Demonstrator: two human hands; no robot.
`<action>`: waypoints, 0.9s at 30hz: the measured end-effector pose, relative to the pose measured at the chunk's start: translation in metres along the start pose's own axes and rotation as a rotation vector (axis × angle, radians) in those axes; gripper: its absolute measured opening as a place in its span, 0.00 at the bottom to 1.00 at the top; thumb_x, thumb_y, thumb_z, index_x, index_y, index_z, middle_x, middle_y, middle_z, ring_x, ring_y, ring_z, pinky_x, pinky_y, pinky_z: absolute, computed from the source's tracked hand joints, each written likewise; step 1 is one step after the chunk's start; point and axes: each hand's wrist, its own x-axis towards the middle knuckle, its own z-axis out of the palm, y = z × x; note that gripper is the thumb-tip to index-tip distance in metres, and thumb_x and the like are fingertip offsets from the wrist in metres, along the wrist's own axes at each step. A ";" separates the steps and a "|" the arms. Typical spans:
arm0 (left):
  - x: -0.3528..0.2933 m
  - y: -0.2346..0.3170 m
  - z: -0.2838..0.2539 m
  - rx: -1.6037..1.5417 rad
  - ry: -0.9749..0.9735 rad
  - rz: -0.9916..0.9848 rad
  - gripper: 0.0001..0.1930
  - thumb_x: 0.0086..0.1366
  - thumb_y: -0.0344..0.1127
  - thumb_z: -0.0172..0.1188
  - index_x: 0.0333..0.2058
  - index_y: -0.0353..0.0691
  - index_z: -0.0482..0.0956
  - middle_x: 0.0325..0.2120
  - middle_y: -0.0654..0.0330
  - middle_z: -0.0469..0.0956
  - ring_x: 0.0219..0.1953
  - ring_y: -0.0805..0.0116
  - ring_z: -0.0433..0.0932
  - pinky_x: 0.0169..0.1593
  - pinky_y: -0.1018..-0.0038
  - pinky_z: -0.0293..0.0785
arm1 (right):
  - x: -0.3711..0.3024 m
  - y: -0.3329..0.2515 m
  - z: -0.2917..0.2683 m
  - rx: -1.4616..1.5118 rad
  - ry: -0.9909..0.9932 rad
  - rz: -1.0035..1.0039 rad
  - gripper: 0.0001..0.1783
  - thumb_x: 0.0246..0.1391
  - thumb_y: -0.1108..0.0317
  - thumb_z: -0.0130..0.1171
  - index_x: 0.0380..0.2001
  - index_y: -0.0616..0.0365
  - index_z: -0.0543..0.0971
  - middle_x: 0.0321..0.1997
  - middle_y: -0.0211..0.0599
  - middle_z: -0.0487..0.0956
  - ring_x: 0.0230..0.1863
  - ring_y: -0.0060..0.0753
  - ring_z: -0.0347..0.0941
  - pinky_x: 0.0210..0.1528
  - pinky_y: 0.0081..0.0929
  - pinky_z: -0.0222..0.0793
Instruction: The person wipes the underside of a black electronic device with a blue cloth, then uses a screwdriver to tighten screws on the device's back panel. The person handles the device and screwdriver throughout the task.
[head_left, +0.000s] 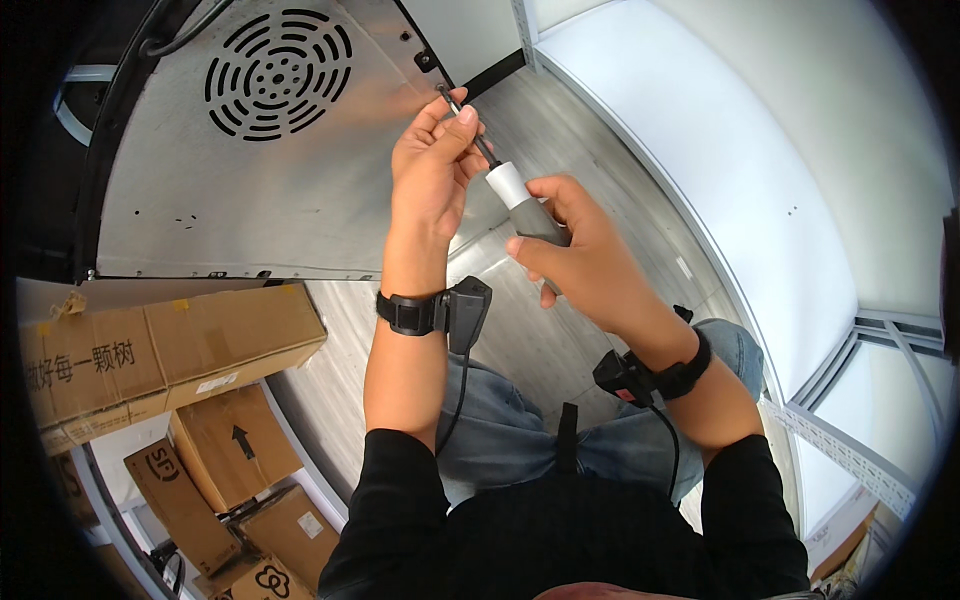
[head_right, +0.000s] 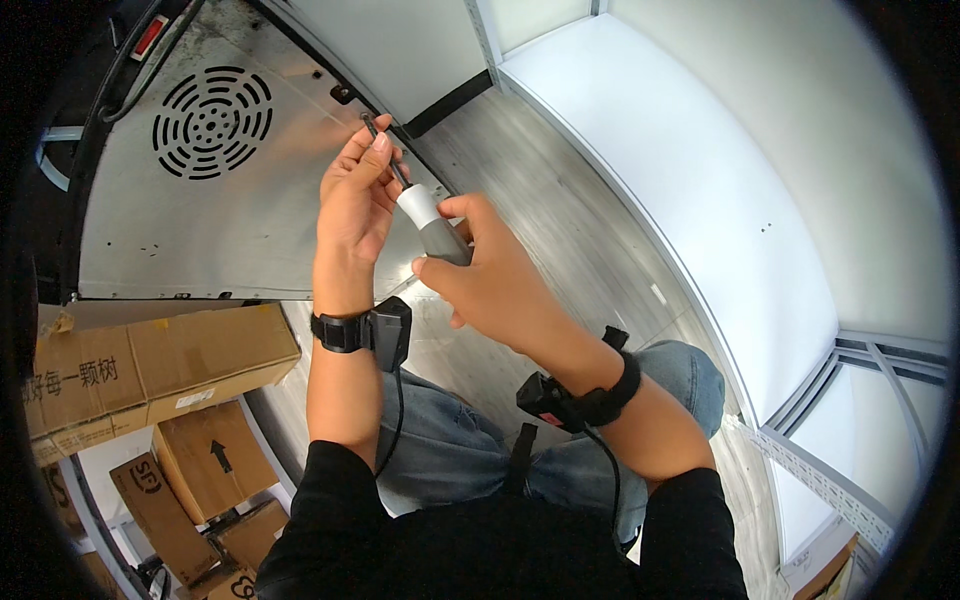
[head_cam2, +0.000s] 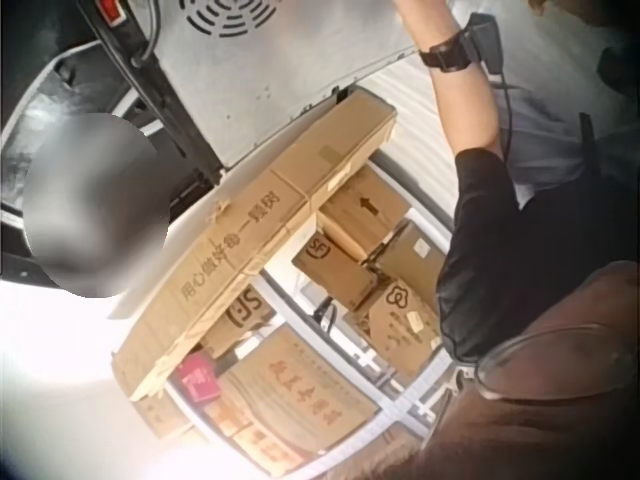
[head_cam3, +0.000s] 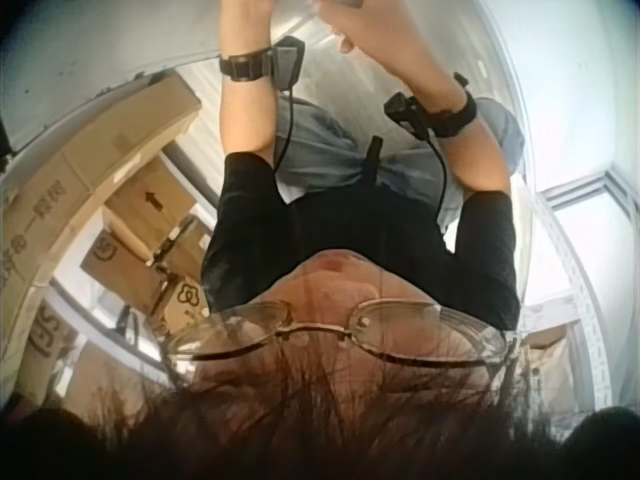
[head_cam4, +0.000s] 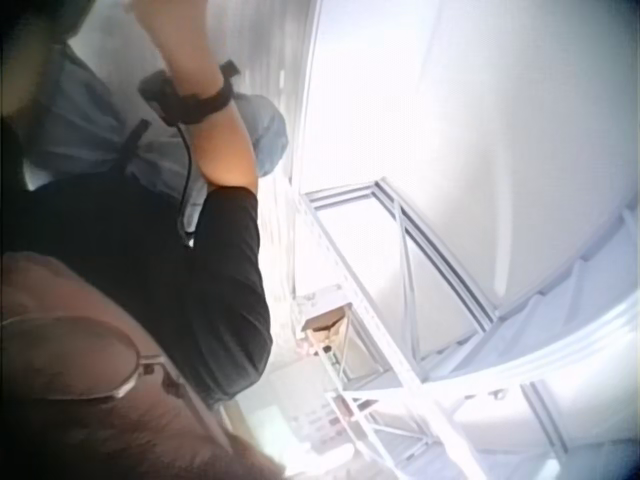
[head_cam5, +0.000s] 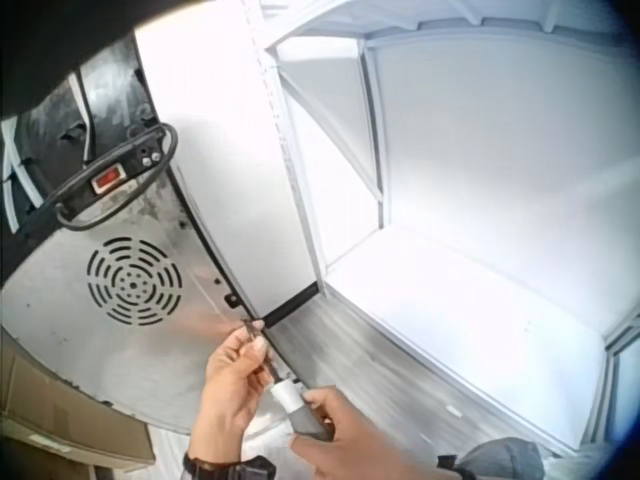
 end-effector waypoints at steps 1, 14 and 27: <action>0.000 0.000 0.000 -0.012 0.000 0.001 0.14 0.64 0.30 0.55 0.48 0.34 0.71 0.26 0.66 0.73 0.27 0.79 0.72 0.32 0.82 0.74 | 0.001 0.000 0.000 0.063 -0.021 0.017 0.26 0.53 0.70 0.56 0.54 0.64 0.62 0.34 0.38 0.72 0.23 0.23 0.71 0.19 0.21 0.68; -0.002 0.004 0.004 -0.006 0.017 -0.026 0.14 0.64 0.28 0.54 0.48 0.34 0.71 0.28 0.61 0.76 0.28 0.73 0.76 0.30 0.80 0.76 | 0.005 0.011 -0.005 -0.098 0.015 -0.099 0.29 0.49 0.72 0.58 0.54 0.60 0.61 0.38 0.40 0.70 0.33 0.26 0.70 0.24 0.22 0.72; 0.001 0.002 -0.004 0.021 -0.049 -0.015 0.16 0.66 0.26 0.49 0.52 0.32 0.68 0.28 0.59 0.77 0.27 0.73 0.77 0.31 0.76 0.78 | 0.006 0.006 -0.020 0.524 -0.278 0.153 0.27 0.55 0.67 0.50 0.57 0.63 0.59 0.43 0.43 0.74 0.36 0.34 0.76 0.27 0.24 0.72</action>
